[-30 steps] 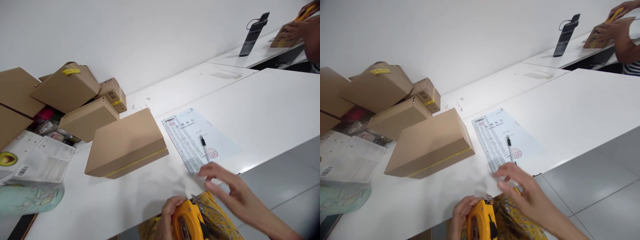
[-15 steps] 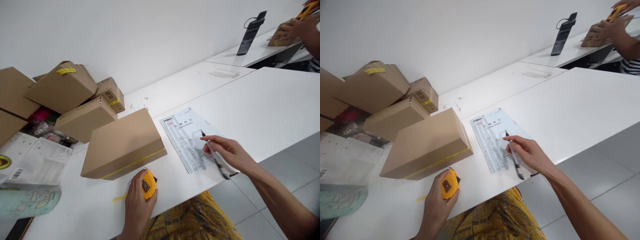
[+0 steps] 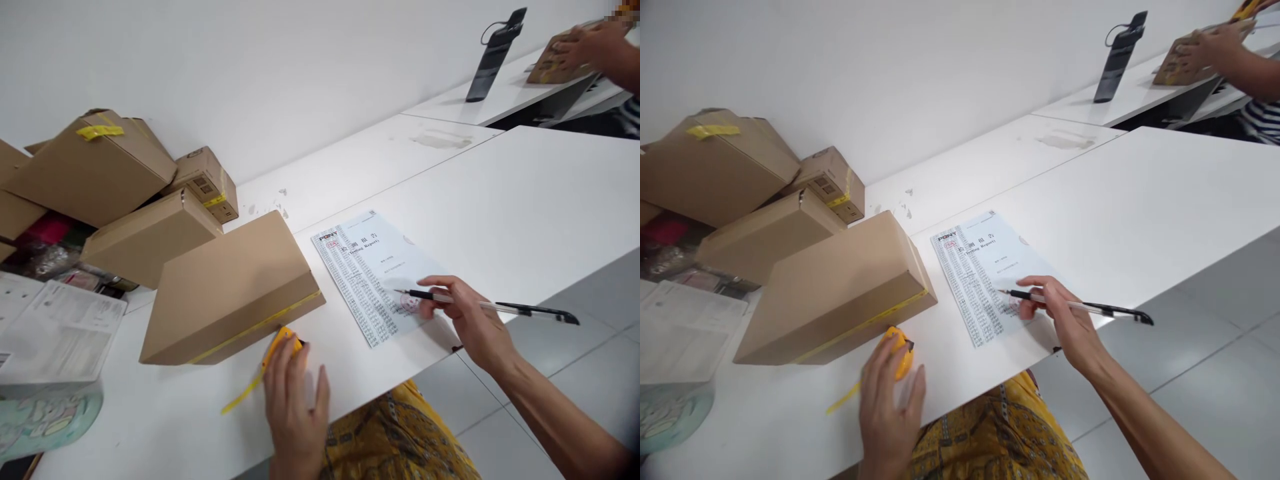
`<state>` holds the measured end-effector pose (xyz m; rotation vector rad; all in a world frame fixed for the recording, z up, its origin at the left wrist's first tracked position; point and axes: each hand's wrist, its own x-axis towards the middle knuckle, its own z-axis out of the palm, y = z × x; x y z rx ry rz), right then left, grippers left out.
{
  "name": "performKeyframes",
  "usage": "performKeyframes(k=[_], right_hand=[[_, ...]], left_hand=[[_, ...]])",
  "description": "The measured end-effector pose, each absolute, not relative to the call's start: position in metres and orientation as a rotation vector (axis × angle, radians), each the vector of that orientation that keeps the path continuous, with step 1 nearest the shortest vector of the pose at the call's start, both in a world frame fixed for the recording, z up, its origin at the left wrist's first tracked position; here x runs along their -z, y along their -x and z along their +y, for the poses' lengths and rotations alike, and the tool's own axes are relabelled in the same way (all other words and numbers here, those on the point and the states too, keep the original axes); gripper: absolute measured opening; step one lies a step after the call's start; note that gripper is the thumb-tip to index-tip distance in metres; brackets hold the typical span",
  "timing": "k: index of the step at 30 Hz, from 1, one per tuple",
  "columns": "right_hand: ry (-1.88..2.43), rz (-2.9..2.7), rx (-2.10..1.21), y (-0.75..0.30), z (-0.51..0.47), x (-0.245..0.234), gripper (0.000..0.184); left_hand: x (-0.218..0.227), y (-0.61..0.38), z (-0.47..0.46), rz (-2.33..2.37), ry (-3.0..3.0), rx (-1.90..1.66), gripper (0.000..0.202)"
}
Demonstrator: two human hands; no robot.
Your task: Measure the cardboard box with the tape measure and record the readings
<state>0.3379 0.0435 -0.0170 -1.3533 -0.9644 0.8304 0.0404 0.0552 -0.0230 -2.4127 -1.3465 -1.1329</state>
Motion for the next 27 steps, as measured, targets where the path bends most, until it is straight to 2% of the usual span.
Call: performKeyframes(k=[2,4,8,10,16,23,27], right_hand=[[1.385,-0.962,-0.970,-0.337,0.048,0.023,0.058],[1.448,-0.954,-1.059,-0.335,0.052,0.026,0.052],[1.478,-1.006,-0.997,-0.329,0.060,0.027,0.037],[1.518,-1.066,-0.942,-0.327,0.061,0.027,0.035],[1.519,-1.232,-0.959,-0.326,0.059,0.033,0.026],[1.575,-1.281,-0.811,-0.328,0.060,0.038,0.031],[1.585,-1.315,-0.834,-0.328,0.061,0.037,0.029]], left_hand=[[0.019,-0.072,0.040,-1.234,2.587,1.204,0.031],[0.018,-0.105,0.027,-1.134,2.781,1.122,0.030],[0.026,-0.148,0.023,-1.005,2.936,0.694,0.059],[0.032,-0.156,0.028,-1.008,2.908,0.551,0.067],[0.044,-0.157,0.034,-1.003,2.837,0.494,0.056],[0.045,-0.157,0.033,-1.009,2.826,0.449,0.050],[0.046,-0.157,0.032,-1.021,2.823,0.462,0.053]])
